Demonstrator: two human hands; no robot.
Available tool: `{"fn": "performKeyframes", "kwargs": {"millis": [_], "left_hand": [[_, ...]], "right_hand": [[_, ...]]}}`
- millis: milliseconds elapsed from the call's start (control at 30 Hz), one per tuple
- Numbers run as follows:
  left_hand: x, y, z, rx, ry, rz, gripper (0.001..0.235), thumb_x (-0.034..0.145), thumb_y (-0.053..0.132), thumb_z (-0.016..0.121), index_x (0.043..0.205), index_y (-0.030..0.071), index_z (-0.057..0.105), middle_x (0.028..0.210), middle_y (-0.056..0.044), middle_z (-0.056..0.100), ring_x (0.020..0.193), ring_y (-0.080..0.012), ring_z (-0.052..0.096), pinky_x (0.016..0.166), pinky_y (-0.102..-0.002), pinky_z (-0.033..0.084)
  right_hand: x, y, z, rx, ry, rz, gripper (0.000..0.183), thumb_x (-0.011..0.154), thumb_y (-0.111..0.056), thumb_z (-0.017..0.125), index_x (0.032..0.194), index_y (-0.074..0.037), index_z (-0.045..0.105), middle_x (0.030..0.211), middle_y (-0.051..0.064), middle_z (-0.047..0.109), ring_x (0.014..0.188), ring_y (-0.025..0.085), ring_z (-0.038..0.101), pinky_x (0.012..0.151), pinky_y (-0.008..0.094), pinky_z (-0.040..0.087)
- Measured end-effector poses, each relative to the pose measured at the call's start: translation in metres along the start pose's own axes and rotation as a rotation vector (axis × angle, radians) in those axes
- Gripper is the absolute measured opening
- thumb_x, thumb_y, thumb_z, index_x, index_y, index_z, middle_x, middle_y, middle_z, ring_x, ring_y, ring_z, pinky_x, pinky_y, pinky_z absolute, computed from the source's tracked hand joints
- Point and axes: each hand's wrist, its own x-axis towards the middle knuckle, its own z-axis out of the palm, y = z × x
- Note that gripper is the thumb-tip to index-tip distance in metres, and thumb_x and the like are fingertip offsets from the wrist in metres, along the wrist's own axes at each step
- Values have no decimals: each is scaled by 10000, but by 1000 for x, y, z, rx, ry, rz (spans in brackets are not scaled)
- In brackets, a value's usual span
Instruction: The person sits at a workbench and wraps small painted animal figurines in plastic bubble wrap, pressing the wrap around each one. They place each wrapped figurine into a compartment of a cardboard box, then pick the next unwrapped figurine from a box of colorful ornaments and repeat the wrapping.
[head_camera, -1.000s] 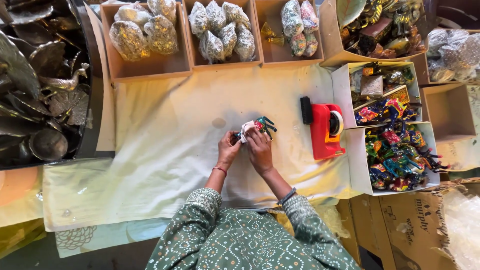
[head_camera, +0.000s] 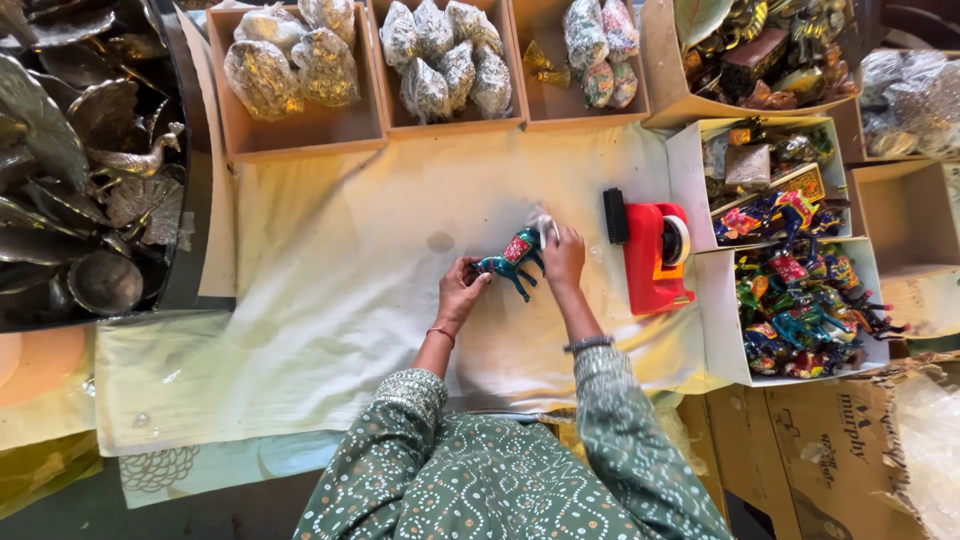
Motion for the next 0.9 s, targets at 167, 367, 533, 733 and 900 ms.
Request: {"fn": "performKeyframes", "kwargs": {"millis": [167,367,533,733,900], "left_hand": [[4,-2,-2,29,7,3,325,869,25,780,1161,13,637,1031,-57,742,934,-106,715,840,-254,590],[5,-3,-3,-9,-13,-22,324,871,22,764,1166,15,630,1025,-45,732,913,-102,712,826,-247,585],[17,9,2,-131,2,-126,315,860,-9,739,1151,23,623,991,-31,714,875,-109,702,783,-253,583],[-3,97,31,223,-44,176,230,868,-26,715,1078,49,659,951,-57,739,845,-142,727,741,-271,580],[-31,130,40,548,-101,482,280,814,-37,728,1062,66,648,959,-132,712,865,-325,710,748,-384,573]], "right_hand": [[-60,-43,-38,150,189,-170,125,942,-122,612,1003,-15,594,1162,178,629,1111,370,595,937,484,486],[-74,-42,-51,157,163,-164,162,904,-94,639,1035,-27,573,1068,167,652,1015,376,630,856,500,493],[-77,-23,-57,235,210,55,187,914,-153,695,1017,-33,595,885,165,688,783,374,670,687,490,516],[-92,-75,-95,498,315,123,172,940,-102,661,1101,-52,628,977,146,678,914,330,656,792,435,522],[-78,-99,-107,224,354,-339,248,896,-93,642,1142,-94,679,1211,144,652,1223,354,564,1032,477,428]]}}
